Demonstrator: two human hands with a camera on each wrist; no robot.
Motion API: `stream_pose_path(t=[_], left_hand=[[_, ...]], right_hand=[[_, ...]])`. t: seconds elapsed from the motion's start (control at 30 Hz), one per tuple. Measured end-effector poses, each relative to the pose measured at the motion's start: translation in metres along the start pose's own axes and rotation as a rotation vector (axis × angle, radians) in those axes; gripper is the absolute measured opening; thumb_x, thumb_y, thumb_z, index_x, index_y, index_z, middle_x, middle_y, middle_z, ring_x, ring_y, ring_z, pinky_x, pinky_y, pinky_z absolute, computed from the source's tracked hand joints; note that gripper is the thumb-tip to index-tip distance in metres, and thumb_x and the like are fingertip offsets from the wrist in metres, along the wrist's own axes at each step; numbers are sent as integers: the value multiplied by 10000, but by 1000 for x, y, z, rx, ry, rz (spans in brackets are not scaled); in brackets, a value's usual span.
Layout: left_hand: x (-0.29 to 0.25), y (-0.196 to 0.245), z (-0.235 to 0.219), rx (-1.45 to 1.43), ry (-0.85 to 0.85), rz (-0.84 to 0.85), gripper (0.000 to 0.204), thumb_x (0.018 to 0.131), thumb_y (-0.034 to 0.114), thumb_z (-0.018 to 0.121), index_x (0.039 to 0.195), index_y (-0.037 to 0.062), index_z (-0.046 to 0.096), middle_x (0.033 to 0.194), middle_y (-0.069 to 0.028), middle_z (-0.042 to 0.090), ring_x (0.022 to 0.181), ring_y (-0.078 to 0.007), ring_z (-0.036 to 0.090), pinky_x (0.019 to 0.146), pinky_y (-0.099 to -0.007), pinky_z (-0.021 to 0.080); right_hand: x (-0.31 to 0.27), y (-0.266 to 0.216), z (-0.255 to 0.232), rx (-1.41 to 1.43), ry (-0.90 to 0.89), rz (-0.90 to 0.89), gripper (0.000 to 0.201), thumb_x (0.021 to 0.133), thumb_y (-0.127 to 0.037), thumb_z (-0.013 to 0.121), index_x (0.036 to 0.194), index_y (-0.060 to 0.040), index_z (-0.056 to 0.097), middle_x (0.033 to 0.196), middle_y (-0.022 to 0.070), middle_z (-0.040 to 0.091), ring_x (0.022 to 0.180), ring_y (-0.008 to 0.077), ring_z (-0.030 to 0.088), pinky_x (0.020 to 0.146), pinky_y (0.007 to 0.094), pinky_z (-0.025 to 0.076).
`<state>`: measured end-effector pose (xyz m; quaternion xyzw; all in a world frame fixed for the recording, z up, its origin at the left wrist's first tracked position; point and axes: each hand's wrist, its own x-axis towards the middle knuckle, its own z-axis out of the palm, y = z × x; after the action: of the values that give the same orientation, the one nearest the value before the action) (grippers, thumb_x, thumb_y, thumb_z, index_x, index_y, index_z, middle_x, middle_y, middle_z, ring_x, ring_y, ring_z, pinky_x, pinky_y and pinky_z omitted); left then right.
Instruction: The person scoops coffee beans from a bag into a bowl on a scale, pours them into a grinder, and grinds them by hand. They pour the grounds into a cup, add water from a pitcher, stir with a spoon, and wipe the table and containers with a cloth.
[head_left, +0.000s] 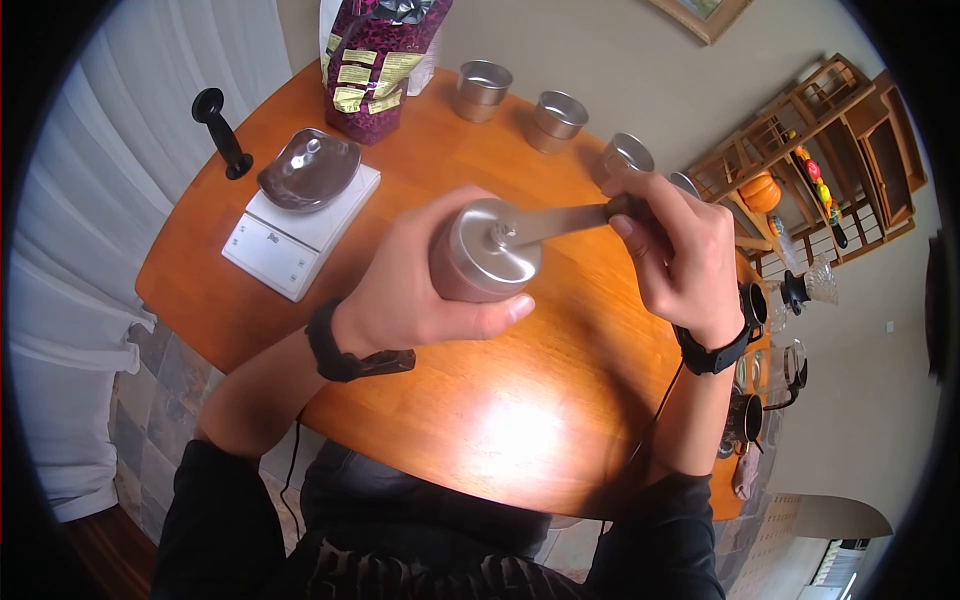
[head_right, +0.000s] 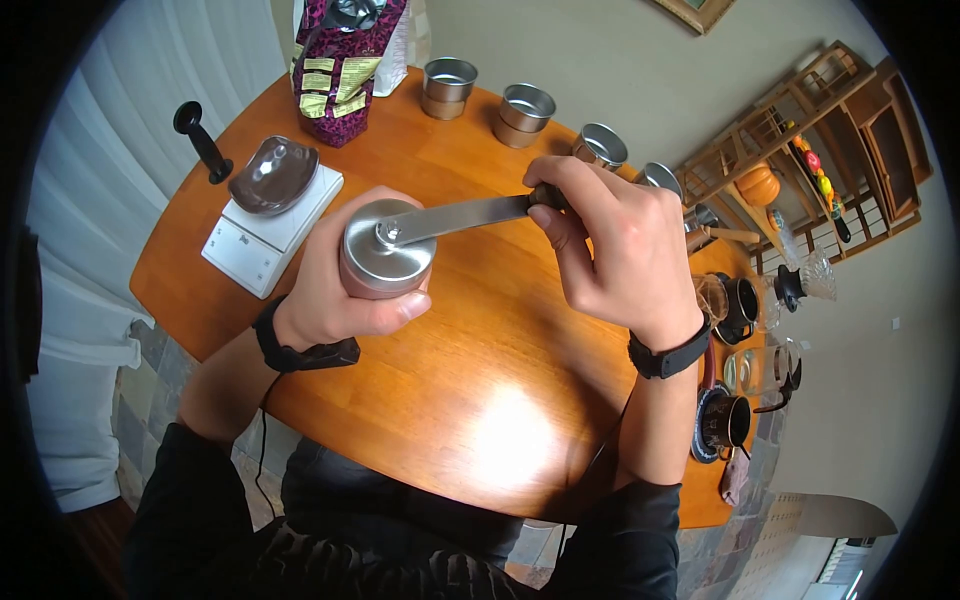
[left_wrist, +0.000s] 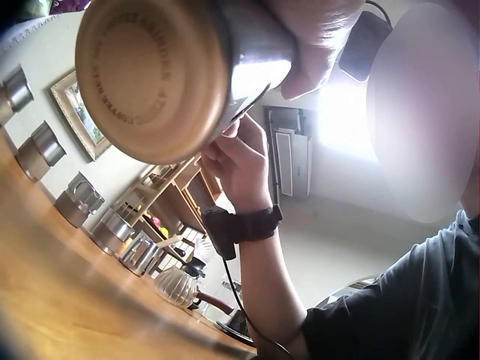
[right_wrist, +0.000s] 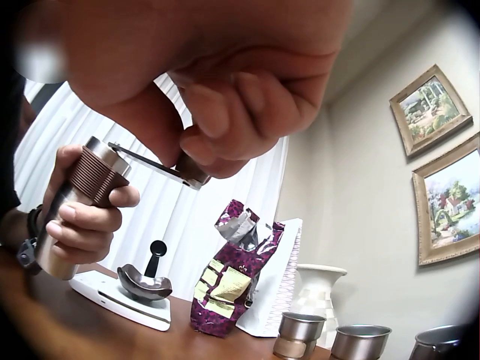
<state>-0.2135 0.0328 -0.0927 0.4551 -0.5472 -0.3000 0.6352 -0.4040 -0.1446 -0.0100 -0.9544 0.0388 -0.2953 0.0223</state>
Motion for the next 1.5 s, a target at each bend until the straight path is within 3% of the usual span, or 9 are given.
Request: stream_pose_path(t=[0.27, 0.37, 0.5, 0.63, 0.83, 0.93, 1.03, 1.23, 1.5], left_hand=[[1, 1, -1, 30, 26, 1, 488, 765, 160, 806, 1168, -2, 583, 873, -54, 659, 781, -126, 657, 741, -293, 535], [5, -9, -13, -101, 137, -114, 480, 822, 204, 866, 1185, 22, 611, 1011, -41, 672, 931, -134, 661, 849, -290, 528], [16, -26, -25, -75, 176, -71, 357, 880, 124, 797, 1162, 11, 610, 929, -40, 686, 736, -101, 645, 649, -259, 519], [13, -11, -14, -124, 149, -176, 330, 883, 117, 789, 1139, 15, 608, 934, -35, 682, 743, -87, 630, 650, -257, 511], [10, -27, -12, 73, 139, -49, 370, 842, 114, 810, 1144, 23, 616, 954, -82, 726, 822, -160, 698, 733, -335, 558], [9, -30, -7, 297, 100, -101, 407, 863, 130, 843, 1161, 21, 588, 942, -60, 683, 820, -147, 668, 732, -304, 540], [5, -29, -2, 450, 124, 57, 432, 864, 193, 866, 1145, 20, 588, 950, -82, 702, 837, -189, 691, 762, -330, 550], [5, -20, -3, 471, 144, 141, 432, 859, 196, 870, 1145, 33, 589, 948, -113, 716, 852, -238, 712, 772, -352, 557], [-2, -29, 3, 584, -26, 172, 493, 807, 149, 877, 1179, 33, 575, 918, -150, 729, 810, -352, 742, 701, -402, 585]], right_hand=[[-1, -4, -4, 3, -18, 9, 188, 845, -33, 728, 1019, -91, 686, 776, 74, 700, 588, 266, 648, 513, 359, 460], [-2, -10, -11, 58, -49, -21, 181, 835, -47, 740, 1005, -87, 690, 767, 69, 692, 581, 254, 643, 512, 356, 465], [1, -28, -5, 136, -42, -150, 186, 816, -76, 761, 989, -81, 692, 748, 56, 669, 572, 237, 644, 511, 344, 482], [0, -39, -13, 179, -53, -172, 175, 823, -113, 780, 974, -82, 697, 724, 41, 637, 563, 239, 639, 494, 339, 483], [-4, -58, -8, 272, -71, -206, 215, 852, -254, 784, 986, -106, 704, 703, 25, 597, 512, 225, 593, 464, 339, 464], [-5, -63, -1, 315, -100, -217, 231, 852, -282, 783, 994, -118, 703, 699, 18, 584, 499, 223, 579, 455, 338, 457], [-8, -65, 2, 342, -115, -264, 265, 843, -315, 784, 1009, -120, 715, 688, 0, 559, 497, 186, 567, 446, 318, 437], [-9, -76, -2, 273, -98, -303, 298, 828, -339, 782, 1021, -118, 730, 697, -22, 542, 519, 132, 568, 454, 286, 425], [-5, -82, 7, 285, -51, -404, 321, 843, -368, 799, 1043, -119, 761, 664, -43, 558, 509, 103, 565, 432, 265, 364]])
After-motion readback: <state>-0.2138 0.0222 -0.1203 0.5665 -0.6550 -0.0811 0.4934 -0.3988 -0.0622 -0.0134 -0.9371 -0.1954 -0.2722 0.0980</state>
